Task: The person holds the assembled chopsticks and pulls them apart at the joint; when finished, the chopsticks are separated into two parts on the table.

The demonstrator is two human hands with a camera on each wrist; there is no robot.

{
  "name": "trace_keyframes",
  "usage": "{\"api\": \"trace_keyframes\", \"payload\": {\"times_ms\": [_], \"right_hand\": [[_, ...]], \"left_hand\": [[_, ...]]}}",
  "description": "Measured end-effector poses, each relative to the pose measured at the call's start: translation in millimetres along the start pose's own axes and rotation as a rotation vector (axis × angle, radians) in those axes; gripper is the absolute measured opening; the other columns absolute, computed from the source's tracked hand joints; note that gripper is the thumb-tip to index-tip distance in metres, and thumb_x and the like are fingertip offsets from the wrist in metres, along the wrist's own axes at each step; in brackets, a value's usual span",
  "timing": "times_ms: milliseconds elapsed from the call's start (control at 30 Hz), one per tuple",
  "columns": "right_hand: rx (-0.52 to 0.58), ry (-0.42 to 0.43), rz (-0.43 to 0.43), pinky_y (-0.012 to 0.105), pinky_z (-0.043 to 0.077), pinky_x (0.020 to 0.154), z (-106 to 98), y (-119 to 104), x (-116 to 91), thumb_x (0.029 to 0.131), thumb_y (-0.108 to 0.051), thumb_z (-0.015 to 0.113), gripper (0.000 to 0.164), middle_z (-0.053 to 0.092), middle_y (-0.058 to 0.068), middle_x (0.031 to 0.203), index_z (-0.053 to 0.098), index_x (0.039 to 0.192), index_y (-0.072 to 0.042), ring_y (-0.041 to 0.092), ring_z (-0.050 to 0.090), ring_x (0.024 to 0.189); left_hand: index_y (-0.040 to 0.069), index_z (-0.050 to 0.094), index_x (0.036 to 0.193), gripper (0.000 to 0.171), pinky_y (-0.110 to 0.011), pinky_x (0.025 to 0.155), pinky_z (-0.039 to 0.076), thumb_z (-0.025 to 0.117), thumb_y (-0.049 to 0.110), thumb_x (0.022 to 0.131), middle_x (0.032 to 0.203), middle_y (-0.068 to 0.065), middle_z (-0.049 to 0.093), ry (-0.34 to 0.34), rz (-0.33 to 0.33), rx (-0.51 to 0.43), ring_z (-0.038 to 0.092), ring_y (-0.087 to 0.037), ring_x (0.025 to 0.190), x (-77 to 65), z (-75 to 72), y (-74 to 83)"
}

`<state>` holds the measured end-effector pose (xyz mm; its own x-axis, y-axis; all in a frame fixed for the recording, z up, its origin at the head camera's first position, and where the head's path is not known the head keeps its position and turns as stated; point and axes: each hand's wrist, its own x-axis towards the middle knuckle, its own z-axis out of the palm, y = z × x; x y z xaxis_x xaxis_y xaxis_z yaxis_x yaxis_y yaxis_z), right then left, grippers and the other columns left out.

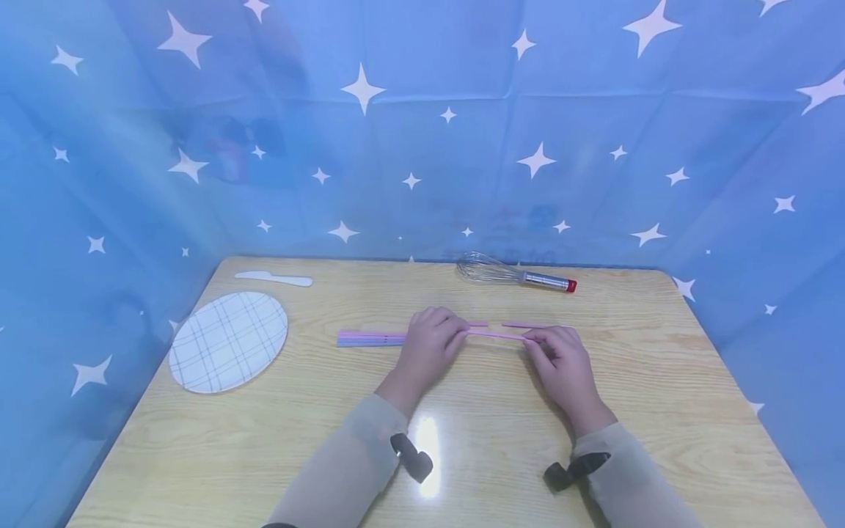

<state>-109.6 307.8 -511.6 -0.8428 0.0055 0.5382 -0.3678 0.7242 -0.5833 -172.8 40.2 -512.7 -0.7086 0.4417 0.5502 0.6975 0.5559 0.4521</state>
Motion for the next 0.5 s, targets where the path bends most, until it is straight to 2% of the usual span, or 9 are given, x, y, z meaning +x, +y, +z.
{"api": "trace_keyframes", "payload": {"times_ms": [200,500], "right_hand": [[0.001,-0.019,0.046,0.031,0.04,0.081,0.4,-0.1,-0.2,0.098,-0.006,0.078,0.008,0.075,0.003,0.107,0.078,0.105,-0.01,0.017,0.055,0.101],[0.006,-0.031,0.066,0.03,0.04,0.079,3.2,3.5,1.8,0.099,-0.007,0.078,0.008,0.074,0.001,0.106,0.078,0.105,-0.011,0.015,0.053,0.097]], "left_hand": [[0.019,0.079,0.114,0.014,-0.038,0.102,0.046,0.071,0.026,0.104,0.113,0.006,0.071,0.012,-0.012,-0.005,0.061,-0.015,0.109,-0.1,1.0,0.0],[0.021,0.079,0.115,0.014,-0.038,0.106,0.044,0.07,0.027,0.105,0.113,0.008,0.071,-0.017,-0.047,-0.01,0.06,-0.013,0.108,1.2,1.5,-2.1]]}}
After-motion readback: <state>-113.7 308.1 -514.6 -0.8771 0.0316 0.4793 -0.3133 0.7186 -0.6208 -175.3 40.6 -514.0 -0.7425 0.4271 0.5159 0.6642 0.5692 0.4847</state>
